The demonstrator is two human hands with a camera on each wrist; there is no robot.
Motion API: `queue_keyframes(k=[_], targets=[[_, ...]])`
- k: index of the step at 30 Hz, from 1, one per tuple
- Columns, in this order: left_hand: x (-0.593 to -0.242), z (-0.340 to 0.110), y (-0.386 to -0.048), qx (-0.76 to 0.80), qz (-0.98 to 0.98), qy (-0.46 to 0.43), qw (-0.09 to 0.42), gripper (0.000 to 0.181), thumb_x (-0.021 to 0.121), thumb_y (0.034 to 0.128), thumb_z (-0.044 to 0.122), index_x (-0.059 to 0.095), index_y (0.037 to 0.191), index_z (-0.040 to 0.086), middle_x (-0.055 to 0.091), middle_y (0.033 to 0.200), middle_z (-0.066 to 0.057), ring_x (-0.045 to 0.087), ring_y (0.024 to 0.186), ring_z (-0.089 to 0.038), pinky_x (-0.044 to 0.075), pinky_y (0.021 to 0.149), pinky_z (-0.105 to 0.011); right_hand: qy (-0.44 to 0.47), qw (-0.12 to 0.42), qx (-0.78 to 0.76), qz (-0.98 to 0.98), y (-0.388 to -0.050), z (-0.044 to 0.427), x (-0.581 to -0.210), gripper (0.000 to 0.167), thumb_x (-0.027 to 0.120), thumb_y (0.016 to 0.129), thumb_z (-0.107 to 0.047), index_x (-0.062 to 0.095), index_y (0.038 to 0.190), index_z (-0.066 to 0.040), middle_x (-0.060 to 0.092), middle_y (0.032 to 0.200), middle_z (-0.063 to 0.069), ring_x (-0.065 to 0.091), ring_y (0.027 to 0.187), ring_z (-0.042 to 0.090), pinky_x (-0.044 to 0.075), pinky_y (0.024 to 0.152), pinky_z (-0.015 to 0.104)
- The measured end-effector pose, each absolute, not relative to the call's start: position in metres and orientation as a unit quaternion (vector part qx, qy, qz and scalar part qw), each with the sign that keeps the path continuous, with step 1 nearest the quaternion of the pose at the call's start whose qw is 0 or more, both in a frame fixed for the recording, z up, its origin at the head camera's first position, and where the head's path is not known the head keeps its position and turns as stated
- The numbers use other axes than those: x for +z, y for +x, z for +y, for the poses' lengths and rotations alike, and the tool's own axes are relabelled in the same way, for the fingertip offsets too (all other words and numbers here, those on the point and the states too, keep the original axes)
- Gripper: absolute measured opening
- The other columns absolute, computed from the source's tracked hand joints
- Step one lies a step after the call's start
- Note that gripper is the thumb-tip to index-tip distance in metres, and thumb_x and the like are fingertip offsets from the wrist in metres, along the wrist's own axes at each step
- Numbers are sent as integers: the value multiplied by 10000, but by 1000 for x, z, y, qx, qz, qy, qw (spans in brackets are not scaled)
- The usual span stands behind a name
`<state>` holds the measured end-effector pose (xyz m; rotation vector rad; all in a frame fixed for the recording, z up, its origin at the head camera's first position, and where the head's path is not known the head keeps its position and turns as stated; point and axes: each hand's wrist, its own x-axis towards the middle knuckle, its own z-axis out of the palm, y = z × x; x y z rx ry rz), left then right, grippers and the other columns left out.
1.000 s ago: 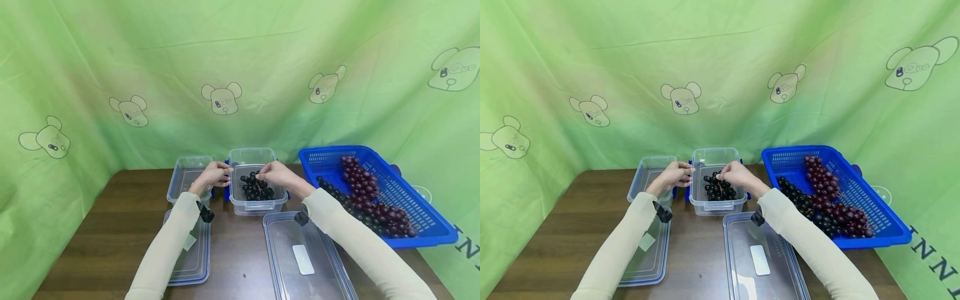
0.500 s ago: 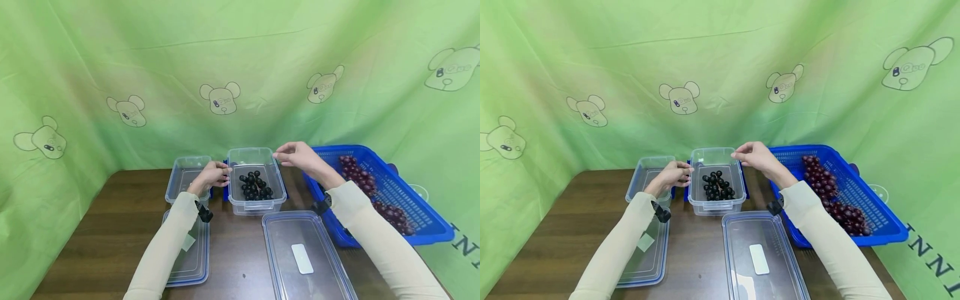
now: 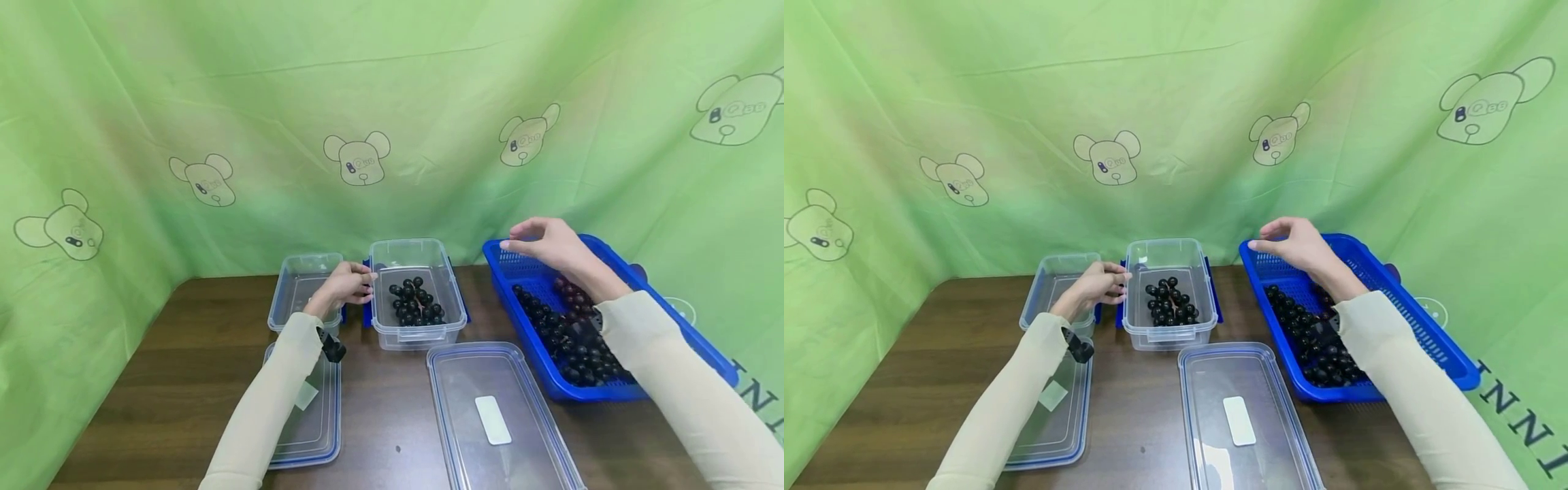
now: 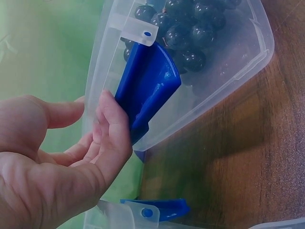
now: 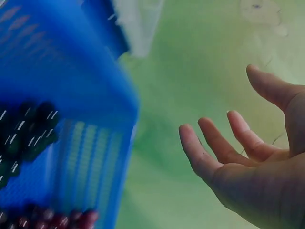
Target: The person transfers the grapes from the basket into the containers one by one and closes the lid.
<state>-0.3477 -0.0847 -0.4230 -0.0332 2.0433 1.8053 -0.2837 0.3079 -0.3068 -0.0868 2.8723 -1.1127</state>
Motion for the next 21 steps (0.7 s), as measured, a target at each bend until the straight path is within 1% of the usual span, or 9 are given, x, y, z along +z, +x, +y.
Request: queue_keyframes(k=[3,6,11,14,18,21], targets=[[-423,-84,-348,650,731,-14,207,353,644,1050,139,528,1352,0,603,1010,-90,634,759,-161,634,666,-250,-23,41,-337,940,-282,326,-313,816,684,959,-622,509,1477,-15,529,1502,274,579,1296,433,496,1079,629],[-422,-84,-348,651,730,-14,209,341,641,1051,136,531,1344,-1,602,1014,-87,633,764,-159,634,672,-248,-21,50,-322,945,-282,342,-321,854,690,957,-620,479,1495,9,505,1508,302,557,1311,470,506,1065,639],[-421,-86,-346,650,731,-12,207,337,639,1053,139,531,1343,4,598,1020,-88,631,770,-163,631,673,-249,-22,39,-290,956,-284,364,-329,873,700,964,-589,455,1488,65,495,1487,372,499,1348,534,487,1070,680],[-420,-86,-346,650,731,-10,206,342,638,1055,140,529,1348,2,598,1019,-89,630,771,-162,631,674,-247,-17,31,-279,960,-284,376,-332,863,694,981,-554,439,1479,104,489,1464,414,491,1335,566,465,1073,710],[-421,-86,-346,650,731,-8,206,347,634,1056,137,528,1354,-4,595,1023,-91,632,771,-161,630,666,-242,-3,32,-274,961,-287,393,-339,876,686,994,-528,409,1477,149,479,1444,457,500,1316,592,466,1076,707],[-421,-85,-345,650,732,-6,206,349,633,1055,134,527,1354,-10,590,1029,-94,631,773,-163,631,671,-245,9,36,-268,963,-289,406,-348,889,681,993,-537,410,1467,165,488,1432,465,522,1298,602,489,1066,686]])
